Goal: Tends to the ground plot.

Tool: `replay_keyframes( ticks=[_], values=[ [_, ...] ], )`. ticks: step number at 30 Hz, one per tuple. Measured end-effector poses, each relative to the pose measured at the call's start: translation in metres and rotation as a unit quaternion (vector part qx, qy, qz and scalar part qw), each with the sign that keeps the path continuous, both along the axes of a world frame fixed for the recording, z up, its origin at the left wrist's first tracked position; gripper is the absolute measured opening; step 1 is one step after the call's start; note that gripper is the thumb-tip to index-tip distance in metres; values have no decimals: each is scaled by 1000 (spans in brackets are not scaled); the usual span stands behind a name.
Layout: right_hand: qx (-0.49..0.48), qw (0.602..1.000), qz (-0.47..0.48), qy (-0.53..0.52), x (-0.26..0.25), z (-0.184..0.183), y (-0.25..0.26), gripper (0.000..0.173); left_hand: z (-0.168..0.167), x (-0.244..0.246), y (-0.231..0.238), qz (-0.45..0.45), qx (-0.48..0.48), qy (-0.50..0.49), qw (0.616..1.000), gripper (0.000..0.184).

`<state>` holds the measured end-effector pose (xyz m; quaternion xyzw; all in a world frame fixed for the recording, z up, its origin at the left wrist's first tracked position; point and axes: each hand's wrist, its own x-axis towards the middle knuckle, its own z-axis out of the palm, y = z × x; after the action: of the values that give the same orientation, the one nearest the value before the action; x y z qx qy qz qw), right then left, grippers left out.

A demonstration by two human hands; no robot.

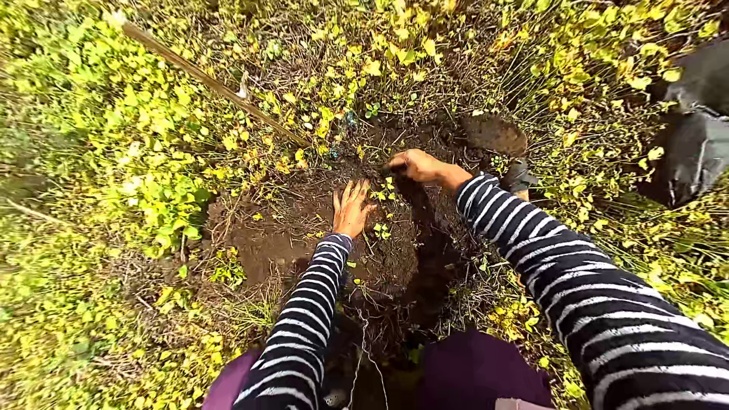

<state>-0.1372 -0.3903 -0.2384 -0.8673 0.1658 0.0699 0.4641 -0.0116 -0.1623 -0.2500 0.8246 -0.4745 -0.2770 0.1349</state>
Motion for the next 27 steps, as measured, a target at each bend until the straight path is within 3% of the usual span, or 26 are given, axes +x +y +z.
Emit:
replay_keyframes(
  ticks=[2,3,5,6,7,9,12,15,17,19,22,27],
  values=[
    [-49,991,-121,-36,-1,7,-15,45,1,0,14,136,-39,-53,989,67],
    [-59,986,-153,-1,-1,5,-15,56,2,-2,19,198,-30,-60,978,81],
    [-50,979,-170,103,3,-10,-1,96,-1,-13,20,254,20,-43,966,109],
    [-45,975,-171,137,6,-17,10,105,-4,-20,15,260,33,-33,965,110],
    [-40,972,-180,146,11,-21,22,102,-6,-23,8,272,35,-25,961,105],
    [-43,976,-165,134,18,-19,37,78,-6,-25,-6,277,25,3,960,86],
    [-52,994,-72,69,31,5,36,53,3,-14,-22,261,-73,89,959,52],
    [-58,994,-93,20,52,13,15,68,16,13,-33,281,-134,104,945,44],
    [-89,986,-127,55,64,4,1,100,16,31,-31,274,-80,81,955,67],
    [-127,977,-140,100,81,0,-3,122,13,41,-26,225,-24,84,970,104],
    [-144,970,-153,124,93,0,3,120,-4,40,-12,166,-30,135,976,129],
    [-146,966,-144,157,97,3,1,106,-17,39,-18,167,-69,189,965,135]
  ],
)
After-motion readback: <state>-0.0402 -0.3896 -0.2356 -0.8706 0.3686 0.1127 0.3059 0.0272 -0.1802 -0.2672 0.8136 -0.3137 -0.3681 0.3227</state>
